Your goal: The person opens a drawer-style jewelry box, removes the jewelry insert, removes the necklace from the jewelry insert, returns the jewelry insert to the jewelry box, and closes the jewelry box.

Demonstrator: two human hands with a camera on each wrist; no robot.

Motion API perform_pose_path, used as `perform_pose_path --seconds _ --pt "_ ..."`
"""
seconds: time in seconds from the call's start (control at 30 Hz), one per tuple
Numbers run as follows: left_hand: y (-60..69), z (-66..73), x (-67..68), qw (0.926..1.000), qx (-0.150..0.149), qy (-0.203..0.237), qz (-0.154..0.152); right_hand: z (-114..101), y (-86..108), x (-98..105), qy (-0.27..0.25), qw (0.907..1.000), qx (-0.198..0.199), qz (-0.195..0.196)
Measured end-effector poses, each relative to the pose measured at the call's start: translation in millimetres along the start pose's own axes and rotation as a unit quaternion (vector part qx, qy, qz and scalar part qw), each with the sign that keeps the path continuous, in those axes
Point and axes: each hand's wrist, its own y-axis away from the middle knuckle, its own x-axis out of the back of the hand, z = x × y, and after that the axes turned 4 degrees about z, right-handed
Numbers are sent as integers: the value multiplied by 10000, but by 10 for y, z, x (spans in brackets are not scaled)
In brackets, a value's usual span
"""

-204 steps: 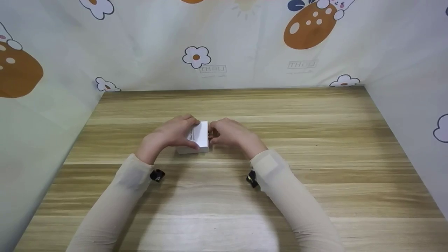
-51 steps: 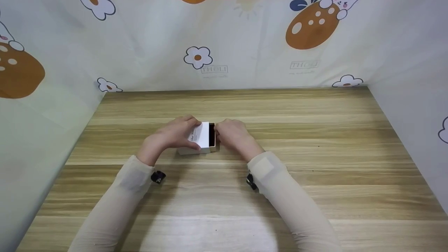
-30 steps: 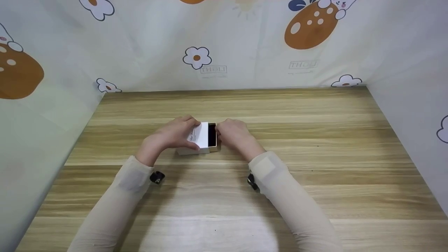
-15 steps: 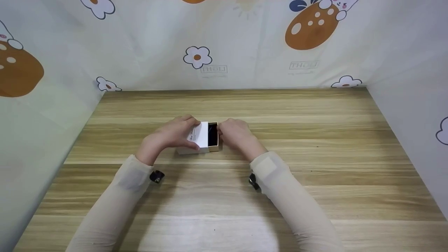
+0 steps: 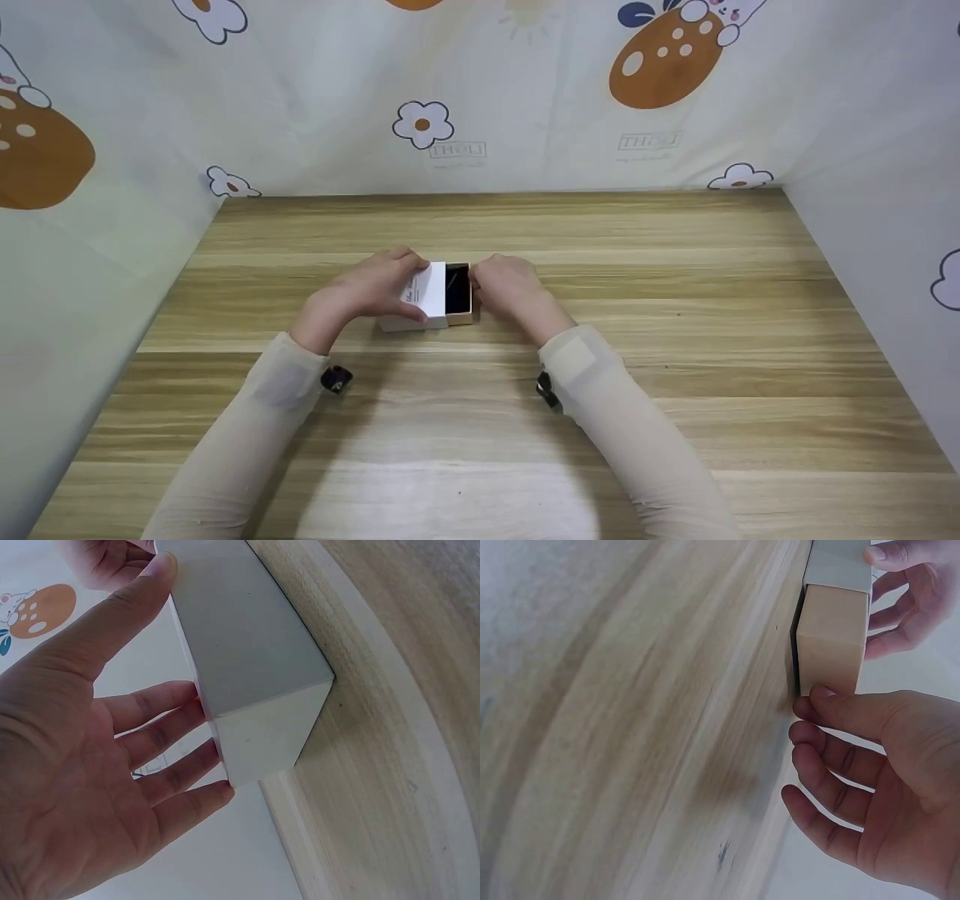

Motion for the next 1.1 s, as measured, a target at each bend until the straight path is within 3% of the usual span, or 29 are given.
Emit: perform_pose_path --seconds 0.4,1.1 --pt "-5 -3 -2 10000 -35 -7 -4 3 2 7 -7 9999 -102 -123" --pt "22 16 19 10000 -41 -22 -3 30 20 11 -15 10000 -71 27"
